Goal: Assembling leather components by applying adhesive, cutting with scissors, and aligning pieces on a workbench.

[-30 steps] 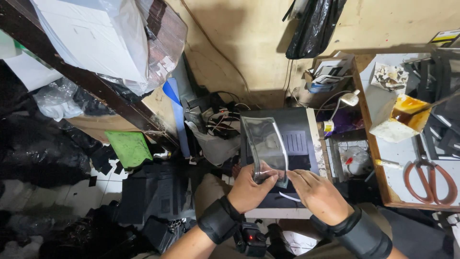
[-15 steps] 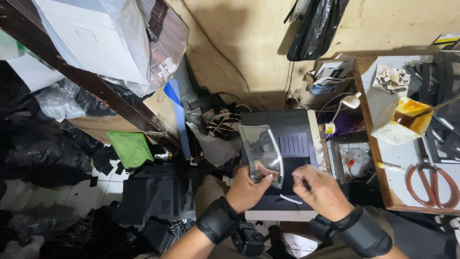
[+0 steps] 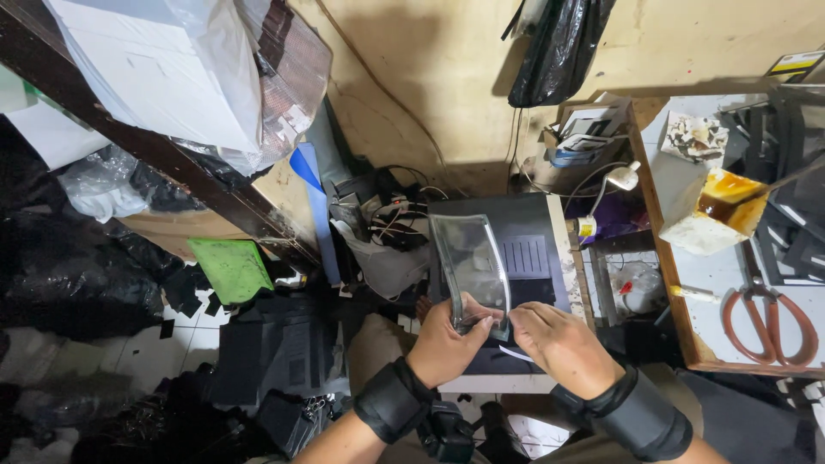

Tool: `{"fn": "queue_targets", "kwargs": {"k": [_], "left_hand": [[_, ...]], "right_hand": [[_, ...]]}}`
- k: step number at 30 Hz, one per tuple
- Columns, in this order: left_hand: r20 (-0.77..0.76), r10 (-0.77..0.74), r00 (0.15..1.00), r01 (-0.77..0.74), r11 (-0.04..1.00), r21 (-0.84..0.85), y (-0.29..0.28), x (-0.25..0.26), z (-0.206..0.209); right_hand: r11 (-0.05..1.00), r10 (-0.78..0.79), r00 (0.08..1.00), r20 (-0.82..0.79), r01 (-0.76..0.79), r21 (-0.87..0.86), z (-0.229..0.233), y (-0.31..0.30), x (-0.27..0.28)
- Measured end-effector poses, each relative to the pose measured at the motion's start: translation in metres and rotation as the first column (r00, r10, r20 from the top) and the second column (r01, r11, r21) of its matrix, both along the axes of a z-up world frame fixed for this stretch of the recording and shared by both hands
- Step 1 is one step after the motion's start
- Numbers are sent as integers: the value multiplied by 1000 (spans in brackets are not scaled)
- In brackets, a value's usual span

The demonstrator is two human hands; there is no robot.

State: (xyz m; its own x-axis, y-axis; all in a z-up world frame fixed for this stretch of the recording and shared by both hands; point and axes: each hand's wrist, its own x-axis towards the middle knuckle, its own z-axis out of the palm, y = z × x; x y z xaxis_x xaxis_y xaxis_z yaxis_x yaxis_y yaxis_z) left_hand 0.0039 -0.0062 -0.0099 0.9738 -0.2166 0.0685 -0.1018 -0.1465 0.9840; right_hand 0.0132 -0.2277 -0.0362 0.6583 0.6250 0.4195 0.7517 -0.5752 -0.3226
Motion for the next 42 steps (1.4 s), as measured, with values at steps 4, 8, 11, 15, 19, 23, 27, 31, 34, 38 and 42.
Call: {"fn": "queue_targets", "kwargs": {"k": [4, 8, 11, 15, 19, 23, 27, 31, 34, 38, 42], "left_hand": [[-36, 41, 999, -41, 999, 6, -3, 0, -1], [-7, 11, 1000, -11, 999, 34, -1, -2, 1], [24, -9, 1000, 9, 1000, 17, 0, -2, -4], [-77, 63, 995, -61, 998, 26, 13, 3, -18], [-119, 44, 992, -31, 993, 111, 49, 8, -12], [-205, 138, 969, -107, 982, 154, 96, 14, -27], [-320, 232, 919, -267, 961, -70, 142, 14, -48], [-324, 433, 841, -471, 881, -42, 180, 14, -32], [-260, 460, 849, -490, 870, -62, 204, 10, -39], [-255, 450, 856, -499, 848, -178, 185, 9, -35], [-229, 420, 878, -461, 871, -169, 164, 5, -29]], "right_hand": [[999, -18, 996, -83, 20, 28, -4, -4, -1], [999, -28, 999, -29, 28, -16, -8, -2, -2], [999, -28, 1000, 6, 28, 28, 0, 0, 1], [974, -187, 957, -223, 210, 84, -1, -22, 10], [853, -503, 821, -271, 522, 0, -10, -60, 16], [757, -645, 735, -206, 652, -42, -12, -89, 12], [893, -450, 818, -358, 423, -156, -45, -78, -12], [900, -437, 780, -448, 370, -232, -92, -84, -26], [972, -227, 857, -464, 169, -164, -89, -68, -35], [985, -135, 816, -562, 51, -162, -64, -21, -32], [992, -53, 585, -809, -59, -108, -55, -3, -48]]}}
